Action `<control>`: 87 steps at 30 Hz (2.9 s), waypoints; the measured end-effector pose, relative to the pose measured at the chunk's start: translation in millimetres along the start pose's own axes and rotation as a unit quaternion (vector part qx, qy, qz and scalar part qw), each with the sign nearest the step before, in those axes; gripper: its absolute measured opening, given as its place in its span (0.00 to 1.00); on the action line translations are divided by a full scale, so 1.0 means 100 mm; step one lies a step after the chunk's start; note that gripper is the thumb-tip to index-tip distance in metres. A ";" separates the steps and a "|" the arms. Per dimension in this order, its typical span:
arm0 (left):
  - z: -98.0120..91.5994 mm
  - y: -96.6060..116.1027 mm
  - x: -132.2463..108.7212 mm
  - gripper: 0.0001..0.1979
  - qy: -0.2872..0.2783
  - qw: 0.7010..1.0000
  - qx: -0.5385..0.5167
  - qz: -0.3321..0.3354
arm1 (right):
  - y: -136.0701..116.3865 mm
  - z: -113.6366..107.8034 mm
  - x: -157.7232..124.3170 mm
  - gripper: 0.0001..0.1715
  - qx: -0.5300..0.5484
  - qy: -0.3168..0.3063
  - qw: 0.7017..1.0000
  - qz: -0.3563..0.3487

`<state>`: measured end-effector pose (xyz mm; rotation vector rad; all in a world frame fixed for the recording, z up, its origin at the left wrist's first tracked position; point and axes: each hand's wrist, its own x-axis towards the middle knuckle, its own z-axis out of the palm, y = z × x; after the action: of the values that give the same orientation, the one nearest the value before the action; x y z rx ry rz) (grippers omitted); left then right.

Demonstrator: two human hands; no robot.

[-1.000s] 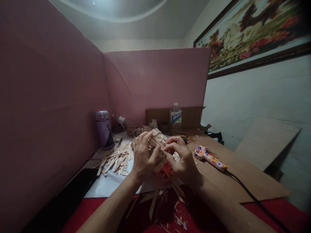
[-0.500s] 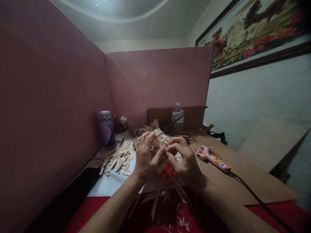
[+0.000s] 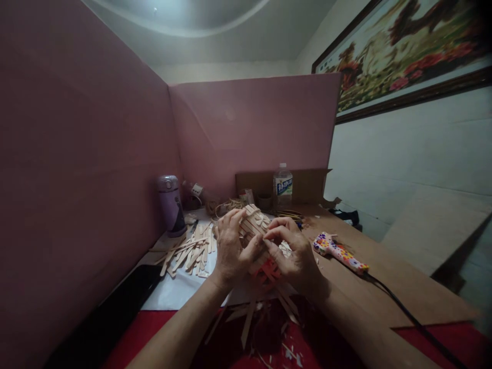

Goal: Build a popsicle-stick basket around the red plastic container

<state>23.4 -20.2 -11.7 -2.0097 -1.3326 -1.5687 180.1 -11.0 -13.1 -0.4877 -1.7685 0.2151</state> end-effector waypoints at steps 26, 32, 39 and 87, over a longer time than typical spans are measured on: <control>0.01 -0.03 0.01 0.25 0.008 0.999 -0.025 -0.036 | 0.07 -0.06 0.03 0.08 -0.046 0.001 0.998 0.044; 0.01 -0.02 0.01 0.25 0.005 0.999 -0.029 -0.033 | 0.08 -0.06 0.03 0.08 -0.045 -0.014 0.997 0.057; 0.01 -0.03 0.00 0.27 -0.002 0.999 -0.040 -0.017 | 0.08 -0.07 0.04 0.10 -0.025 -0.023 0.997 0.074; 0.02 -0.05 0.02 0.26 -0.002 0.999 -0.044 -0.010 | 0.11 -0.16 0.16 0.08 0.069 -0.092 0.991 0.062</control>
<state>20.2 -15.4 -12.6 -2.0581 -1.3111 -1.6615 194.6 4.2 0.1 -0.4907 -1.8887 0.4800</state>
